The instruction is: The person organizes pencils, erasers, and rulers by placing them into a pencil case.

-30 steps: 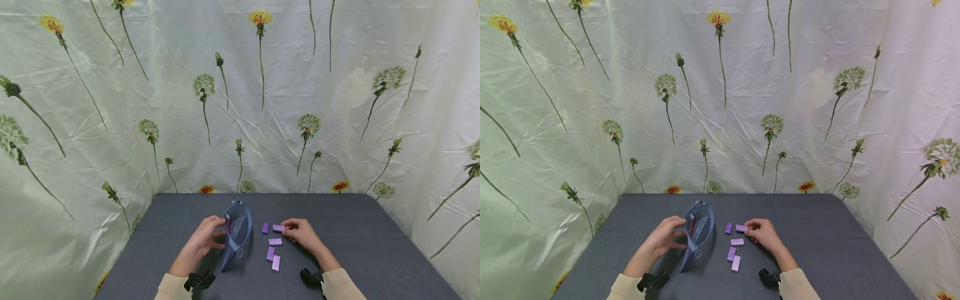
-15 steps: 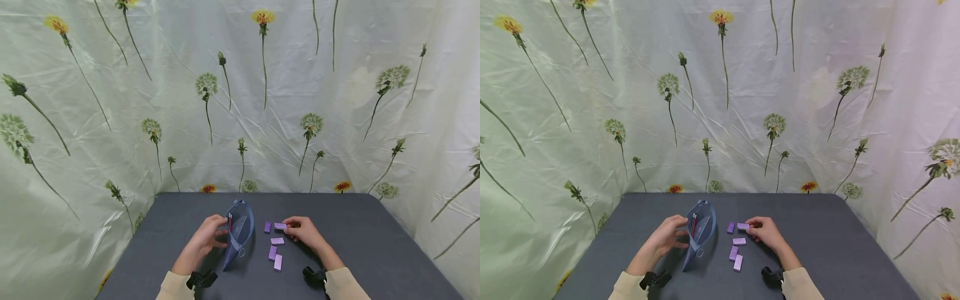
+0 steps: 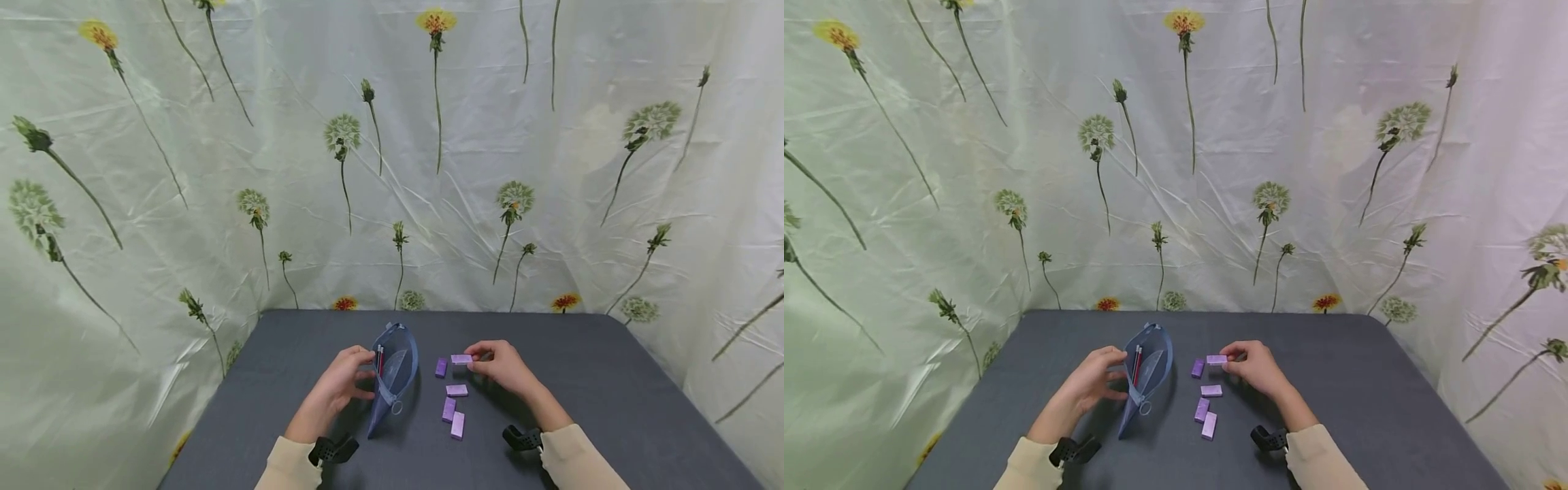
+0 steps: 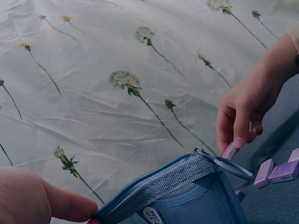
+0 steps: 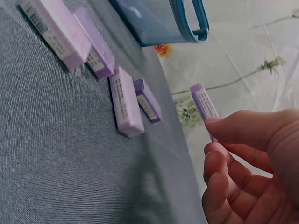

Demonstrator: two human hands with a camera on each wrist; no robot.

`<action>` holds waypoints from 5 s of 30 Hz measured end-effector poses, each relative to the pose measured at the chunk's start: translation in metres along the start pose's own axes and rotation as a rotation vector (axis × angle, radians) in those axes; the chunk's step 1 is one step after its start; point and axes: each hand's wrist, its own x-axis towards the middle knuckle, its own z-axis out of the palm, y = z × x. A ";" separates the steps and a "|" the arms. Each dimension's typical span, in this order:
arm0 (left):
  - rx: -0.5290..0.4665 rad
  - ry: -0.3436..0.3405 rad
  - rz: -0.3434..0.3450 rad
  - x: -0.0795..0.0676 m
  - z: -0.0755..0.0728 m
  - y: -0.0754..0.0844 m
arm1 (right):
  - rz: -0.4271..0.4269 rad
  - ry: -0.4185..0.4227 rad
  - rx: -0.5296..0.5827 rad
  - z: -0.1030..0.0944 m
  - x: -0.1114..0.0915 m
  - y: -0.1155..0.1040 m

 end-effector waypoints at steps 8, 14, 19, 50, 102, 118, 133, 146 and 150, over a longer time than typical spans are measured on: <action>-0.002 0.000 -0.002 -0.001 0.000 0.000 | -0.042 0.004 -0.131 0.002 -0.003 -0.017; -0.002 -0.001 -0.004 0.000 0.001 0.000 | -0.085 0.004 -0.147 0.002 -0.006 -0.034; -0.006 -0.003 -0.002 -0.001 0.002 0.001 | -0.094 0.009 -0.159 0.004 -0.006 -0.050; -0.026 -0.009 -0.006 0.001 0.000 0.000 | -0.210 -0.037 -0.174 0.031 0.011 -0.098; -0.040 -0.014 -0.005 -0.004 0.004 0.003 | -0.200 -0.203 -0.252 0.079 0.033 -0.121; -0.046 -0.008 -0.021 -0.001 0.002 0.001 | -0.225 -0.172 -0.254 0.068 0.030 -0.120; -0.055 -0.007 -0.022 -0.002 0.003 0.002 | -0.189 -0.158 -0.184 0.054 0.027 -0.114; -0.054 -0.030 -0.006 -0.003 0.001 0.001 | -0.168 -0.105 -0.148 0.042 0.030 -0.098; -0.050 -0.031 -0.003 -0.004 0.001 0.002 | -0.156 -0.090 -0.139 0.037 0.031 -0.093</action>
